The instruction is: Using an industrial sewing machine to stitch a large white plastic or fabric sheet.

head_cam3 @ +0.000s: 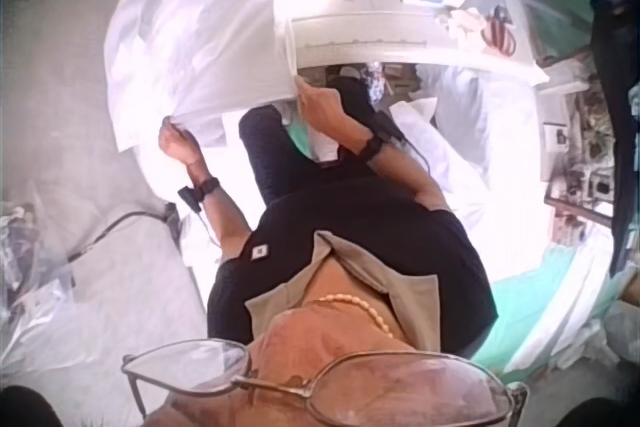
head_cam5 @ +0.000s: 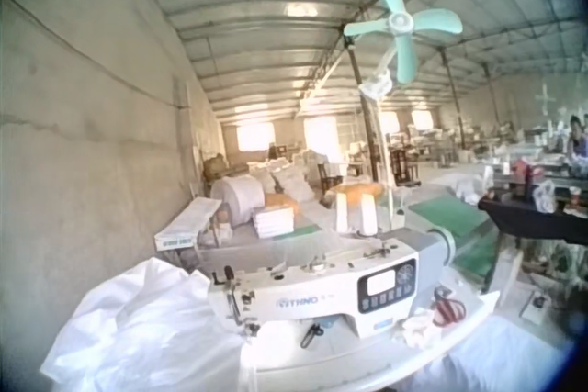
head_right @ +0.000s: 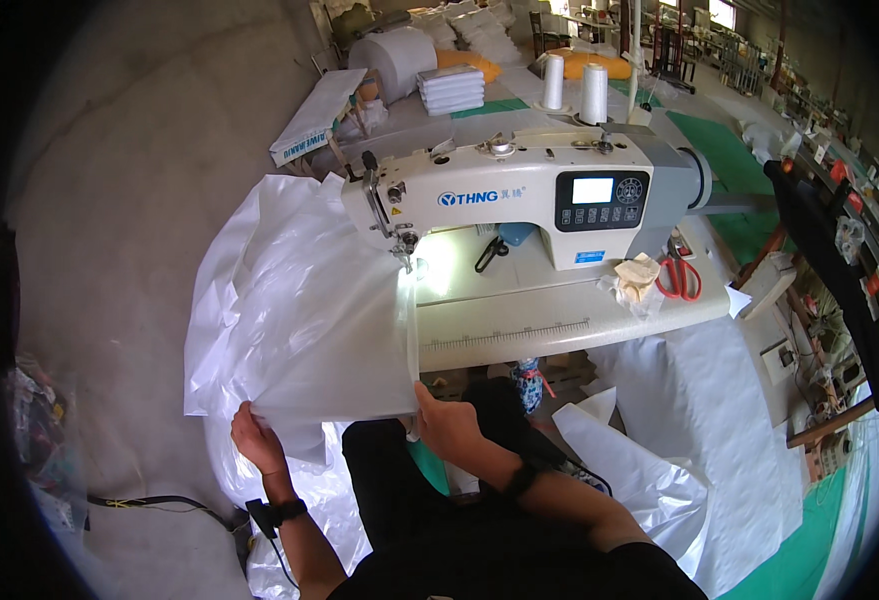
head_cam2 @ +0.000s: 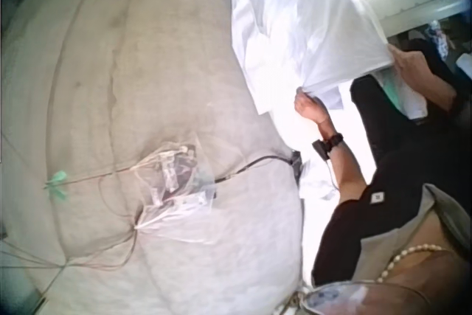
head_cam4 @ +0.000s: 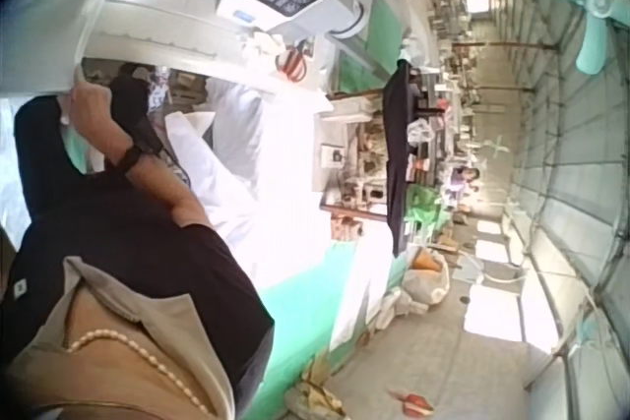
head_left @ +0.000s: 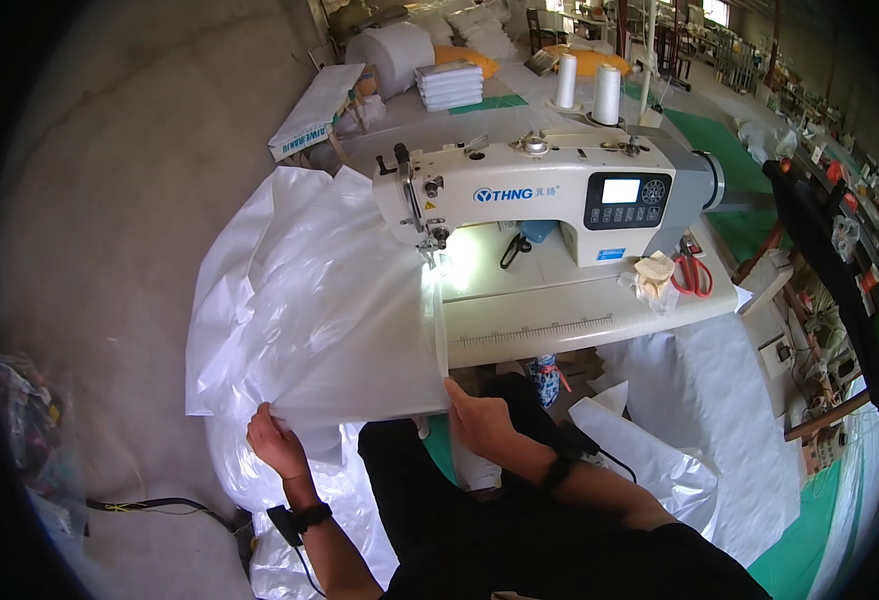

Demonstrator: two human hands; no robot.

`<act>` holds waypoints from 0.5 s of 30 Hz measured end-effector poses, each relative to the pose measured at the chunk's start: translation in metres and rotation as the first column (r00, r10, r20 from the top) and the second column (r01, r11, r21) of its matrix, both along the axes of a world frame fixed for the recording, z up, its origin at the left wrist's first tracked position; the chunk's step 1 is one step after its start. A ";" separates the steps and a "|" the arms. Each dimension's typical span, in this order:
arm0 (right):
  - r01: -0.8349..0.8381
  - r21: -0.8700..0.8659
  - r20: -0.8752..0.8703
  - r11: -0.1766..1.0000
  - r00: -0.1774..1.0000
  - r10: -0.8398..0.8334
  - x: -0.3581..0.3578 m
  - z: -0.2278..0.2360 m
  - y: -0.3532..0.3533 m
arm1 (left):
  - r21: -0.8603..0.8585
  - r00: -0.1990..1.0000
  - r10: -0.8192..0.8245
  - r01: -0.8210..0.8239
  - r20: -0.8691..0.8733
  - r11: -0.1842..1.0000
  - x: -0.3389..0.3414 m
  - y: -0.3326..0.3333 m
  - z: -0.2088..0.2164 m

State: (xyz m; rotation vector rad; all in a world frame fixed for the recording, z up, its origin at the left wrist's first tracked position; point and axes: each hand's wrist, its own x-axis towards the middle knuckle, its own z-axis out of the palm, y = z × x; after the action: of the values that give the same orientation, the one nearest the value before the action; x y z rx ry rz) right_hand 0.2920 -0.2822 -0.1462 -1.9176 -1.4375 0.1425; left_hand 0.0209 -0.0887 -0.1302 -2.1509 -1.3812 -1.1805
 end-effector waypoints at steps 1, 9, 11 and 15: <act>0.012 -0.041 0.008 0.999 1.000 -0.012 0.002 0.005 0.006 | 0.012 1.000 0.003 -0.003 -0.025 1.000 0.003 0.007 -0.001; 0.059 -0.122 0.188 0.991 0.982 -0.035 0.026 0.028 0.049 | 0.038 0.997 -0.013 0.015 -0.070 0.999 0.025 0.067 -0.003; 0.061 -0.120 0.211 0.991 0.977 -0.034 0.035 0.025 0.061 | 0.014 0.996 -0.035 0.036 -0.081 0.999 0.033 0.080 -0.010; 0.101 -0.184 0.344 0.978 0.938 -0.032 0.047 0.029 0.082 | -0.044 0.996 -0.035 0.031 -0.087 0.999 0.047 0.103 -0.017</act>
State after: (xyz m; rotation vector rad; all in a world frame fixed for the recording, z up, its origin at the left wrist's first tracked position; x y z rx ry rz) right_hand 0.3394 -0.1998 -0.1169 -2.2367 -1.6281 -0.0859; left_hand 0.0676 0.0140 -0.1468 -2.2352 -1.3497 -1.0634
